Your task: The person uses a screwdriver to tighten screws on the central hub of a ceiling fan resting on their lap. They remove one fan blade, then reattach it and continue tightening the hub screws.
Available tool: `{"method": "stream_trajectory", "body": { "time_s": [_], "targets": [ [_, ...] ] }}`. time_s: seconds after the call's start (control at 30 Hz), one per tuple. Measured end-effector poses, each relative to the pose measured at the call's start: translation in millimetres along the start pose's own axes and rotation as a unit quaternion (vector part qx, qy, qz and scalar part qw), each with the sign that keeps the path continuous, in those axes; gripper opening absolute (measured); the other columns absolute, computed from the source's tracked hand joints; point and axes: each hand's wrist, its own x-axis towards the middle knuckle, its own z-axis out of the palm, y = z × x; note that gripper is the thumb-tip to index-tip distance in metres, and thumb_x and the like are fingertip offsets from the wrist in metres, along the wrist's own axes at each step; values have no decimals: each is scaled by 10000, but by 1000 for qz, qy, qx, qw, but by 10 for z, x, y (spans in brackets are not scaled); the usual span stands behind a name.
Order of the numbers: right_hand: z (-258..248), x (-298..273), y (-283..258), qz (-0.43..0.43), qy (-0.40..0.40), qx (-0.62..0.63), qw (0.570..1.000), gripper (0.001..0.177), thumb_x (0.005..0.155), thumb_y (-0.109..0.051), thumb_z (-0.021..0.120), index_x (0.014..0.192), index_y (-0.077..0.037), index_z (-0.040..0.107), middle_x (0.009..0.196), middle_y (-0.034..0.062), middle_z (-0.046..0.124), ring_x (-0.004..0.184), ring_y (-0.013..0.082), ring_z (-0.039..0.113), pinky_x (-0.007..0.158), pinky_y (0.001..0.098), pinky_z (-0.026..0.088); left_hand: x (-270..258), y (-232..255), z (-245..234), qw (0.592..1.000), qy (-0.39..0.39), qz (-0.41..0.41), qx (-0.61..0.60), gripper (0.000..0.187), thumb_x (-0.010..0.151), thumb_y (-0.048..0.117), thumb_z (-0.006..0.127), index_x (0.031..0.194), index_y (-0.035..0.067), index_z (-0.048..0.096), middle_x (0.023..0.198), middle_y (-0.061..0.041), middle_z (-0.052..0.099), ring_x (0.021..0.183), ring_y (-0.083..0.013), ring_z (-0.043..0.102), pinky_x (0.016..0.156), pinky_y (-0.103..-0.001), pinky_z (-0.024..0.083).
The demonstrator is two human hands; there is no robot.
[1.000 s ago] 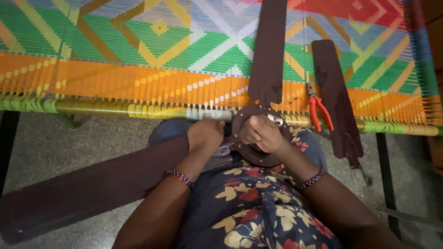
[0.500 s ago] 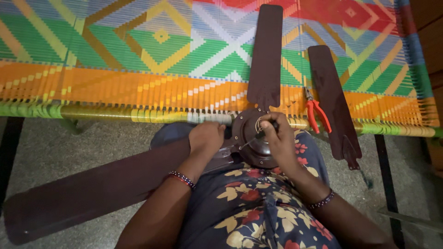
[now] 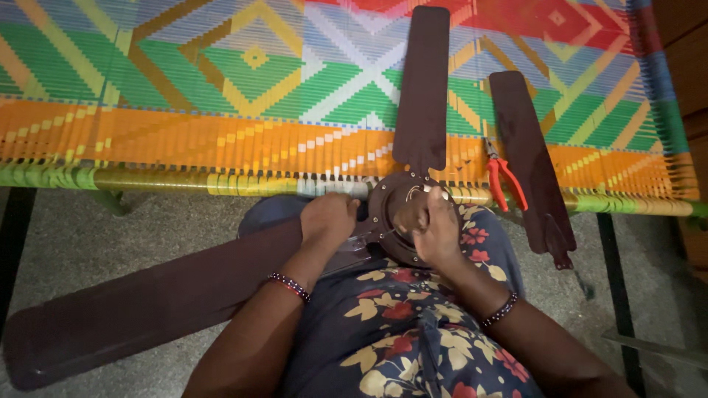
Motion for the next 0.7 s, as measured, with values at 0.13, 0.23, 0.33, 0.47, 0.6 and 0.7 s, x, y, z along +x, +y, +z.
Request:
{"method": "stream_trajectory", "body": {
  "time_s": [0.13, 0.23, 0.33, 0.47, 0.6, 0.7],
  "targets": [
    [-133, 83, 62, 42, -77, -113, 990, 558, 1116, -432, 482, 667, -107, 417, 586, 7, 391, 522, 138, 382, 514, 321, 305, -14, 25, -52, 1000, -21, -11, -9, 351, 982, 381, 546, 949, 112, 770, 978, -157, 733, 973, -368, 684, 864, -499, 532],
    [-147, 146, -43, 94, -193, -155, 964, 591, 1134, -424, 504, 651, -95, 422, 595, 13, 400, 552, 151, 377, 556, 315, 309, -6, 43, -66, 999, -43, -25, -14, 355, 989, 384, 540, 959, 115, 769, 973, -159, 733, 969, -369, 685, 873, -498, 531],
    [-47, 263, -128, 140, -155, -145, 967, 543, 1115, -426, 445, 717, -62, 513, 607, 30, 468, 557, 169, 422, 549, 304, 355, -4, 32, -58, 1000, -24, -6, -10, 325, 972, 366, 569, 945, 113, 771, 980, -149, 733, 969, -368, 682, 859, -497, 532],
    [126, 302, -223, 26, -67, -164, 984, 369, 1119, -386, 431, 1033, -52, 562, 769, 29, 533, 686, 154, 508, 694, 325, 468, -18, 6, -42, 992, 70, 85, -54, 170, 889, 229, 662, 930, 107, 774, 977, -127, 734, 937, -360, 687, 833, -480, 541],
    [221, 261, -326, -73, -6, -306, 949, 419, 1122, -336, 448, 1390, -15, 464, 1313, 156, 510, 1299, 273, 462, 1166, 410, 344, -46, 105, 50, 935, 63, 217, -273, 198, 893, 139, 705, 1077, 85, 754, 1006, -123, 753, 934, -303, 707, 834, -395, 550],
    [257, 249, -390, -146, -11, -472, 869, 519, 1145, -358, 406, 1537, -18, 379, 1571, 178, 389, 1528, 315, 319, 1290, 439, 231, -111, 260, 192, 903, -74, 169, -388, 264, 914, 145, 721, 1167, 72, 725, 1019, -122, 743, 918, -220, 704, 817, -329, 554]
  ]
}}
